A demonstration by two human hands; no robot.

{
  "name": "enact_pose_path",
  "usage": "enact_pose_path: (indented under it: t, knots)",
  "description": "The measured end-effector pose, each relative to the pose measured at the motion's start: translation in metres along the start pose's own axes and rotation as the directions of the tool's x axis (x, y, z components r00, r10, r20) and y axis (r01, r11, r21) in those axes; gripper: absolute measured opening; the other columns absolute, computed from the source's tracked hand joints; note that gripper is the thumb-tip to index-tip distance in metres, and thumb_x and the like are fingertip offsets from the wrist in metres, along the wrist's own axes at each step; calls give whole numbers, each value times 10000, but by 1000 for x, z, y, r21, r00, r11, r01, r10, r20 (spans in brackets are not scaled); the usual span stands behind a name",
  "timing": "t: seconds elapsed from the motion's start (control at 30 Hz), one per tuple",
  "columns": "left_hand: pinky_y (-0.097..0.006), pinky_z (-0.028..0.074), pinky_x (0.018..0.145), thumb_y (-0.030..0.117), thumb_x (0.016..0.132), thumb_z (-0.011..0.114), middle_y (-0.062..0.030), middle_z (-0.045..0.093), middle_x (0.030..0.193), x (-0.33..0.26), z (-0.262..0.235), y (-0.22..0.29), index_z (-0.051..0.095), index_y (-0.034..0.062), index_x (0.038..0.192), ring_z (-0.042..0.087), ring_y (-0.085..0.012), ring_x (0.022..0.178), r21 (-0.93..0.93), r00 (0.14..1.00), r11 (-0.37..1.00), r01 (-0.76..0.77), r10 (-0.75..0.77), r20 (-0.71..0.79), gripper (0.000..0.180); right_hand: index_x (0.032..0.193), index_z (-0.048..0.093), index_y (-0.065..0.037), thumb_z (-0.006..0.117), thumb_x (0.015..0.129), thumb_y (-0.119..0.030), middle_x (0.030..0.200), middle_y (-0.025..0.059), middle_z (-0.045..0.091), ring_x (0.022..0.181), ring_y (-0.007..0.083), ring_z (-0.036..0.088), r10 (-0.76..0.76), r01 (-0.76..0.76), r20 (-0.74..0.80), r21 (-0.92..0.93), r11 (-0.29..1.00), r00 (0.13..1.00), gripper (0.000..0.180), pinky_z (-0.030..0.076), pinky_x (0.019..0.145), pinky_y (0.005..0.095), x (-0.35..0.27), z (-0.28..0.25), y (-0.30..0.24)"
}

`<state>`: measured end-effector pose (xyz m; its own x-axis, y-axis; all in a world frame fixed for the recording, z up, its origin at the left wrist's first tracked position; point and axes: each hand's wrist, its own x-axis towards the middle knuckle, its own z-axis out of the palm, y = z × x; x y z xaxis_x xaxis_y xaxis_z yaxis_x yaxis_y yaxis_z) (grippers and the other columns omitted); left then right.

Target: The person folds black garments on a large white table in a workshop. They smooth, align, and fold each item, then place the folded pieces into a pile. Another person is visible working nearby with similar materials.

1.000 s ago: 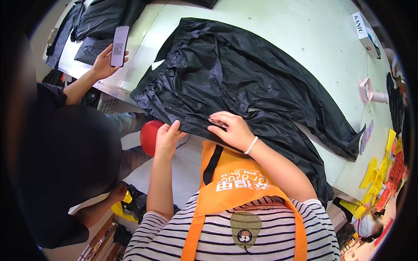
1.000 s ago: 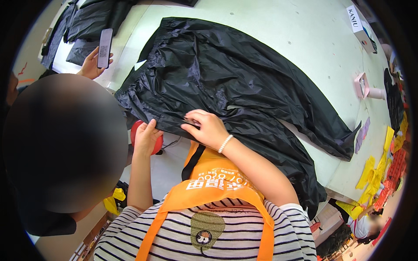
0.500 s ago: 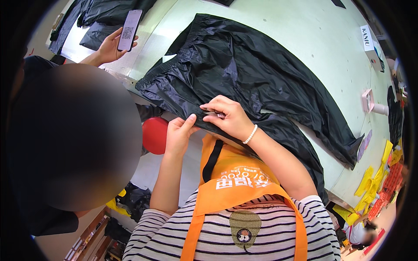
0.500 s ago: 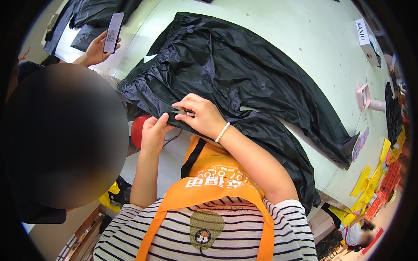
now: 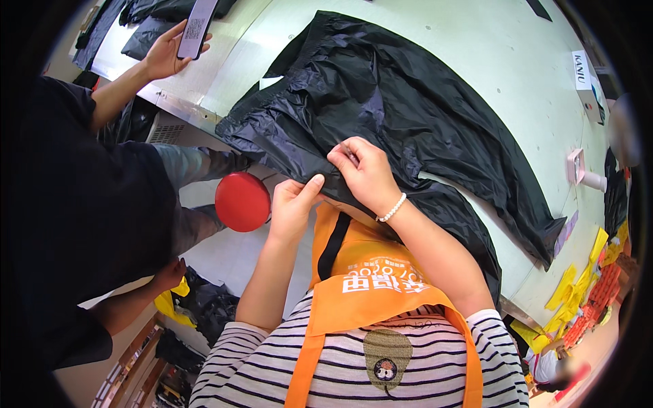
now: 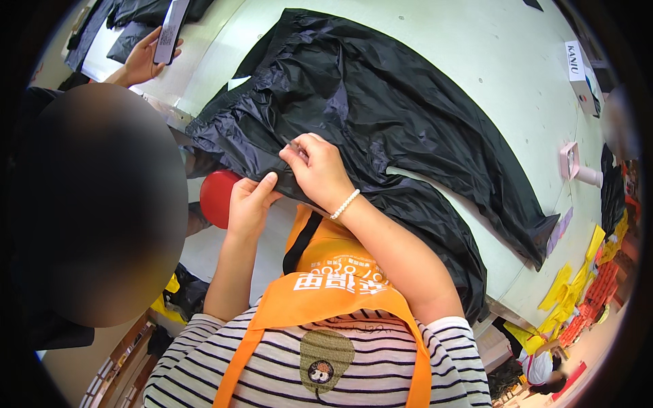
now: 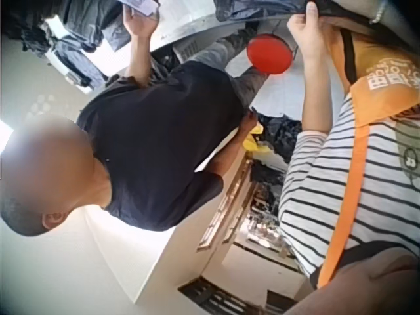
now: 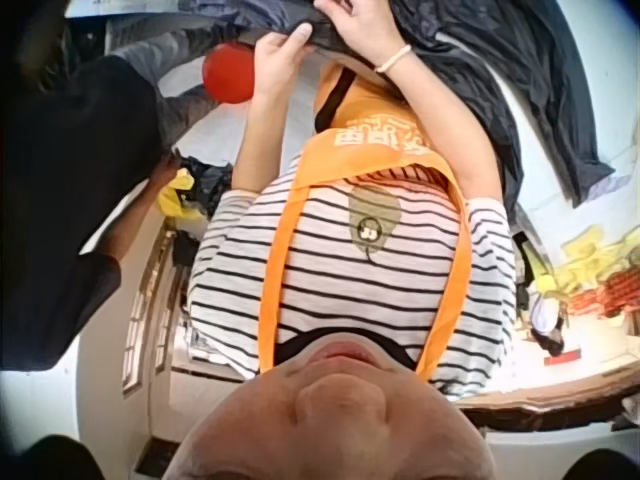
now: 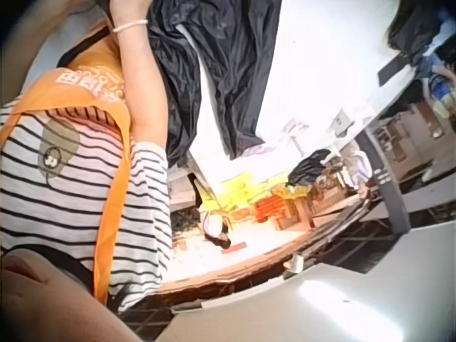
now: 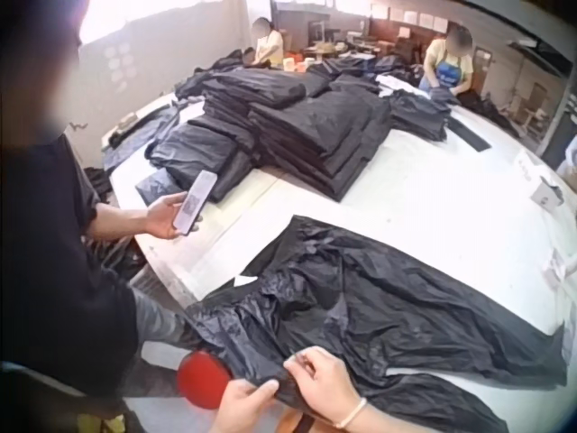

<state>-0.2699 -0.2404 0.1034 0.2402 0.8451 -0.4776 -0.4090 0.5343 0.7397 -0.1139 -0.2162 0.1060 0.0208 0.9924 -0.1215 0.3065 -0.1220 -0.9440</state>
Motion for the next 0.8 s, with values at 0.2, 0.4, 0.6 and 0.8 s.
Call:
enact_pose_path:
  t: [0.2, 0.4, 0.6, 0.8]
  knots:
    - [-317, 515, 807, 84, 924, 531, -127, 663, 967, 2, 0, -7, 620, -78, 1003, 643, -185, 864, -123, 999, 992, 33, -32, 11, 202, 1007, 524, -18, 571, 909, -188, 939, 130, 585, 775, 219, 606, -14, 11, -121, -22, 1000, 993, 202, 483, 701, 290, -24, -31, 4]
    - [-306, 505, 808, 71, 922, 529, -126, 663, 963, 2, 8, -6, 623, -74, 993, 636, -177, 869, -164, 1000, 986, 19, -18, 10, 187, 953, 545, -30, 611, 867, -164, 900, 109, 568, 746, 255, 624, -43, 50, 37, -204, 978, 998, 172, 504, 634, 322, -47, -32, -7]
    - [-257, 482, 758, 73, 914, 551, -92, 668, 936, 1, 8, -9, 640, -51, 986, 619, -131, 822, -87, 1000, 996, 10, -11, -19, 168, 939, 556, -38, 626, 858, -175, 879, 85, 574, 729, 234, 631, -69, 69, 8, -231, 971, 998, 174, 502, 609, 319, -38, -26, -16]
    - [-248, 477, 745, 76, 913, 554, -83, 669, 929, 1, 10, -7, 647, -46, 975, 614, -120, 813, -67, 1000, 998, -7, 6, -17, 165, 939, 567, -1, 624, 856, -104, 875, 115, 585, 754, 244, 622, 2, 0, 9, -230, 973, 1000, 144, 496, 664, 294, -36, -25, -22]
